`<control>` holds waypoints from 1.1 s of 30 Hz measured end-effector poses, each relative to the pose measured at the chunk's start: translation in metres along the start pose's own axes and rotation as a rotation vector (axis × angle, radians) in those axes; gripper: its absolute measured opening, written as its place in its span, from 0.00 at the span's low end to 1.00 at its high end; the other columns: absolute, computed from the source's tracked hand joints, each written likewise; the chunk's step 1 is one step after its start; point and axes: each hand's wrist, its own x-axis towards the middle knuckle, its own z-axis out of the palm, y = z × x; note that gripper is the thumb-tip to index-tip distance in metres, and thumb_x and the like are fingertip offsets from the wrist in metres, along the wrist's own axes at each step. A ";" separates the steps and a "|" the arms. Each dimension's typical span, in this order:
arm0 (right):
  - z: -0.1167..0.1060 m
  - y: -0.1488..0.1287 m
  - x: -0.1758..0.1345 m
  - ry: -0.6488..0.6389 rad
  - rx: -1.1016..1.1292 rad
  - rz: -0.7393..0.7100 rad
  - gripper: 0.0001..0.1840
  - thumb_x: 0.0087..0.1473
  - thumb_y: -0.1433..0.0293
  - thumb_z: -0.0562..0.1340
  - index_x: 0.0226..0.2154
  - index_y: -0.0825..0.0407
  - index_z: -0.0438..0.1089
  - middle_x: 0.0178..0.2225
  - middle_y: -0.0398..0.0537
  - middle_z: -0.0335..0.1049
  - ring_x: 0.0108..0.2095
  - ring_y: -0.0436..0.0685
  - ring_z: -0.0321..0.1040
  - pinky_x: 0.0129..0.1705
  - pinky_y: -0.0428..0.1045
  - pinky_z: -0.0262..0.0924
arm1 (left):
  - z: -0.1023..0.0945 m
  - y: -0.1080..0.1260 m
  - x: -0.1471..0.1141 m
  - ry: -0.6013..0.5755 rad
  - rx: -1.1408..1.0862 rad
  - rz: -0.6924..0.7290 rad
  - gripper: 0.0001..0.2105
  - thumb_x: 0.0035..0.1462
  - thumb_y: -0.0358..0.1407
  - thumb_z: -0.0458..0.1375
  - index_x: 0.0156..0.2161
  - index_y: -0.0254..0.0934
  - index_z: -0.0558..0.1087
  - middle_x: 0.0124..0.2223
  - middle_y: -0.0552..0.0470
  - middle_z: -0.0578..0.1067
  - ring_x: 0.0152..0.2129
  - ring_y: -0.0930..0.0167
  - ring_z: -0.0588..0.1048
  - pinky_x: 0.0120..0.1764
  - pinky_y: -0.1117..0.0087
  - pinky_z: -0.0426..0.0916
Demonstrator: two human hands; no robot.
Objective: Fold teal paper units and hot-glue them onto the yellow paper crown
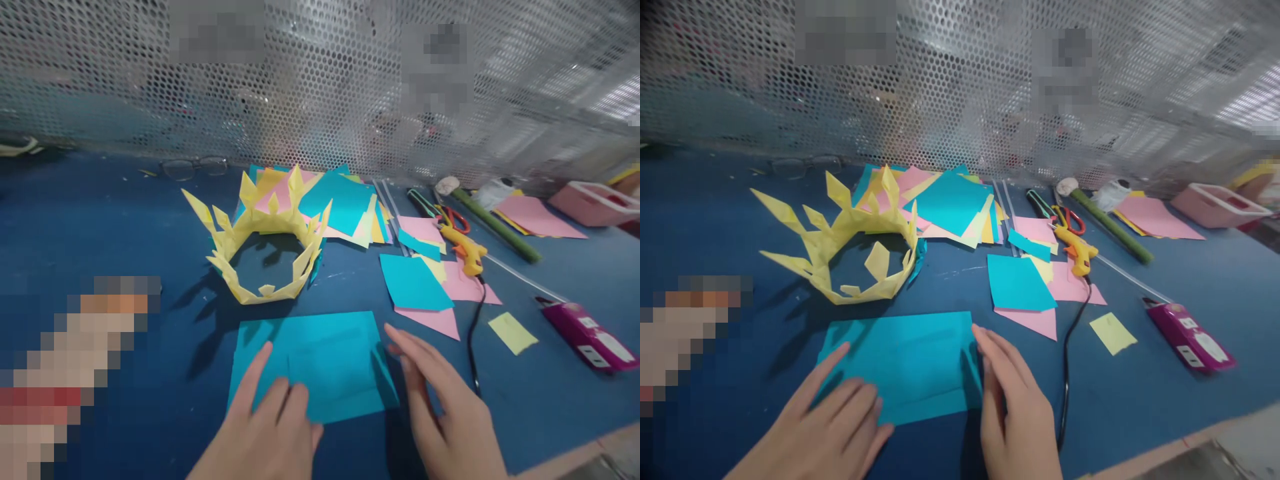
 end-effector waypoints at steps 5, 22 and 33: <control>0.009 -0.023 0.011 -0.140 0.036 -0.070 0.44 0.49 0.63 0.68 0.63 0.36 0.47 0.62 0.50 0.53 0.60 0.65 0.55 0.52 0.57 0.66 | -0.007 -0.018 0.020 -0.200 -0.054 -0.135 0.04 0.52 0.36 0.62 0.33 0.38 0.74 0.49 0.44 0.76 0.42 0.59 0.74 0.43 0.56 0.70; 0.015 -0.017 0.000 -0.048 -0.039 -0.464 0.18 0.55 0.80 0.56 0.42 0.44 0.70 0.61 0.53 0.47 0.54 0.66 0.51 0.42 0.56 0.65 | -0.016 -0.019 0.013 0.019 -0.006 0.050 0.14 0.54 0.23 0.48 0.34 0.39 0.74 0.50 0.44 0.73 0.34 0.63 0.73 0.32 0.64 0.71; 0.020 -0.009 -0.014 0.132 -0.084 -0.430 0.21 0.55 0.83 0.55 0.44 0.43 0.70 0.42 0.49 0.55 0.42 0.56 0.60 0.41 0.50 0.64 | -0.009 -0.022 0.011 0.196 0.055 0.075 0.17 0.61 0.25 0.44 0.36 0.37 0.75 0.48 0.47 0.74 0.42 0.65 0.72 0.42 0.66 0.72</control>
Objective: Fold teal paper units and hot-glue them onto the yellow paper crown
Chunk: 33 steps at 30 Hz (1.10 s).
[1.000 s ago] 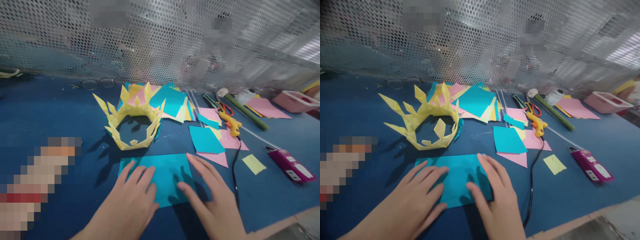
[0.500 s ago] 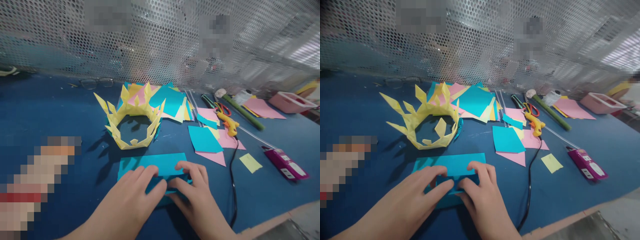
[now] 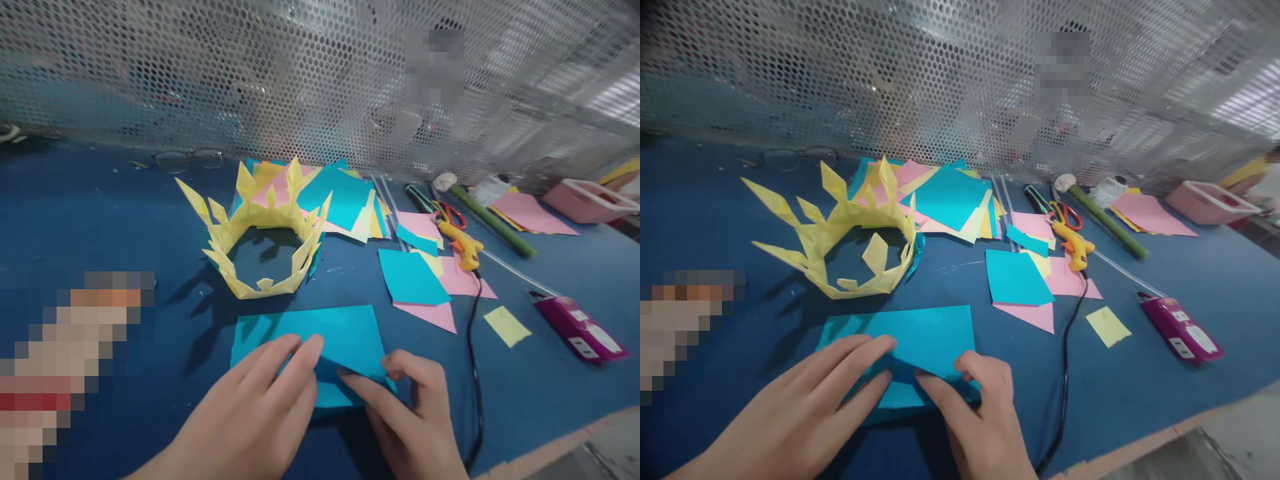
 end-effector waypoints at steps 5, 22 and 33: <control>0.000 0.006 0.000 -0.059 0.116 -0.015 0.17 0.56 0.79 0.55 0.43 0.47 0.70 0.50 0.54 0.57 0.47 0.58 0.67 0.41 0.50 0.70 | 0.002 -0.001 0.001 -0.226 -0.095 -0.035 0.14 0.58 0.25 0.47 0.33 0.36 0.75 0.56 0.42 0.72 0.50 0.60 0.73 0.46 0.61 0.73; -0.004 0.010 0.014 -0.251 0.258 0.202 0.04 0.58 0.66 0.62 0.32 0.46 0.72 0.33 0.42 0.71 0.33 0.52 0.70 0.37 0.49 0.60 | -0.005 -0.001 -0.007 -0.290 -0.132 -0.020 0.25 0.49 0.17 0.41 0.47 0.36 0.71 0.40 0.53 0.81 0.36 0.69 0.79 0.35 0.72 0.74; 0.000 0.014 0.013 -0.268 0.308 0.314 0.05 0.56 0.66 0.64 0.29 0.47 0.71 0.28 0.42 0.72 0.30 0.53 0.70 0.33 0.47 0.63 | -0.009 0.007 -0.001 -0.311 -0.009 0.045 0.20 0.65 0.29 0.39 0.46 0.42 0.74 0.48 0.54 0.79 0.37 0.71 0.79 0.29 0.74 0.72</control>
